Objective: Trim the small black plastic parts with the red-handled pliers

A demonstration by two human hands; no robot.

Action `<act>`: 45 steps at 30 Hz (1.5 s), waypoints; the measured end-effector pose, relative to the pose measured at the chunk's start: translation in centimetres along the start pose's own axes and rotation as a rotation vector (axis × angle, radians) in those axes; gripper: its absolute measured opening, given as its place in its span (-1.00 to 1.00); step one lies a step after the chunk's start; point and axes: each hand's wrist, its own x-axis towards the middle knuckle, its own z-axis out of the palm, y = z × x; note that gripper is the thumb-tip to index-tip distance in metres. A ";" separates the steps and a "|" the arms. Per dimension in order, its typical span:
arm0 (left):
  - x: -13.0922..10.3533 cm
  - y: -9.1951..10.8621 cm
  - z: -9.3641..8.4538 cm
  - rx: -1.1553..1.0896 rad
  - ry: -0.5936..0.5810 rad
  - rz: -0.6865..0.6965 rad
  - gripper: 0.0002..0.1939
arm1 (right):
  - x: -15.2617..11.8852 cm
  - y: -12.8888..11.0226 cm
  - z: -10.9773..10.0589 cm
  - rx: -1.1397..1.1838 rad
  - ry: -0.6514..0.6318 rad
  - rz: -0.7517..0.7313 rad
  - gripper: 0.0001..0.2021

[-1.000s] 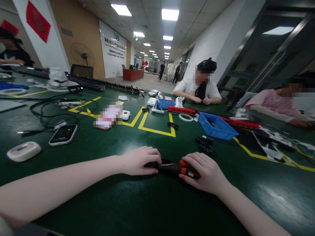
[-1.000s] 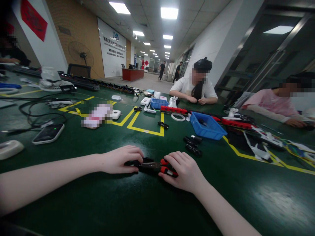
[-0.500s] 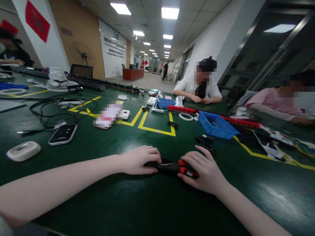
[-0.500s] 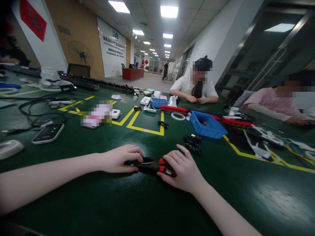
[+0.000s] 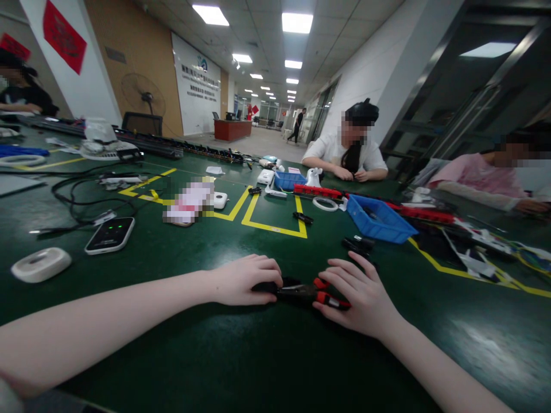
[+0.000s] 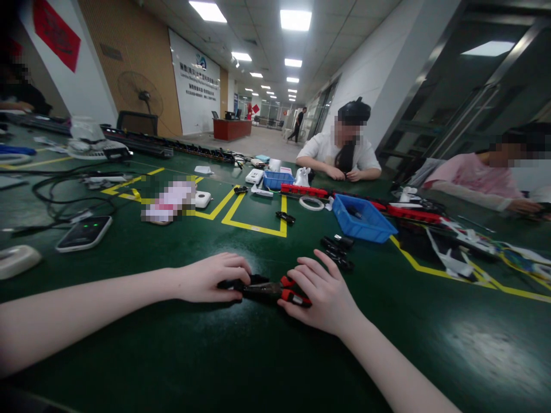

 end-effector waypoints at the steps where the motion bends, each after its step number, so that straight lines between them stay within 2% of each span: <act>1: 0.0 0.0 0.0 0.002 0.000 -0.001 -0.79 | 0.0 0.0 0.0 -0.003 0.005 -0.001 -0.69; 6: 0.0 -0.1 0.1 0.004 0.000 0.001 -0.79 | -0.3 0.3 0.2 -0.033 0.039 -0.017 -0.64; 12: 0.0 -0.1 0.1 -0.001 0.002 0.000 -0.80 | -0.5 0.5 0.2 -0.002 0.023 -0.014 -0.61; 22: 0.0 -0.2 0.2 0.003 0.005 0.006 -0.80 | 0.1 -0.2 -0.1 -0.010 0.041 -0.018 -0.67; 27: 0.0 -0.2 0.2 -0.001 0.001 0.005 -0.80 | -0.1 0.2 -0.2 -0.022 0.037 -0.025 -0.67; 33: 0.0 -0.1 0.1 -0.011 0.002 0.001 -0.80 | -0.3 0.6 -0.5 -0.021 -0.006 -0.037 -0.77; 45: 0.0 -0.1 0.2 0.014 0.011 0.005 -0.80 | 0.3 -0.3 -0.2 -0.054 0.050 -0.020 -0.80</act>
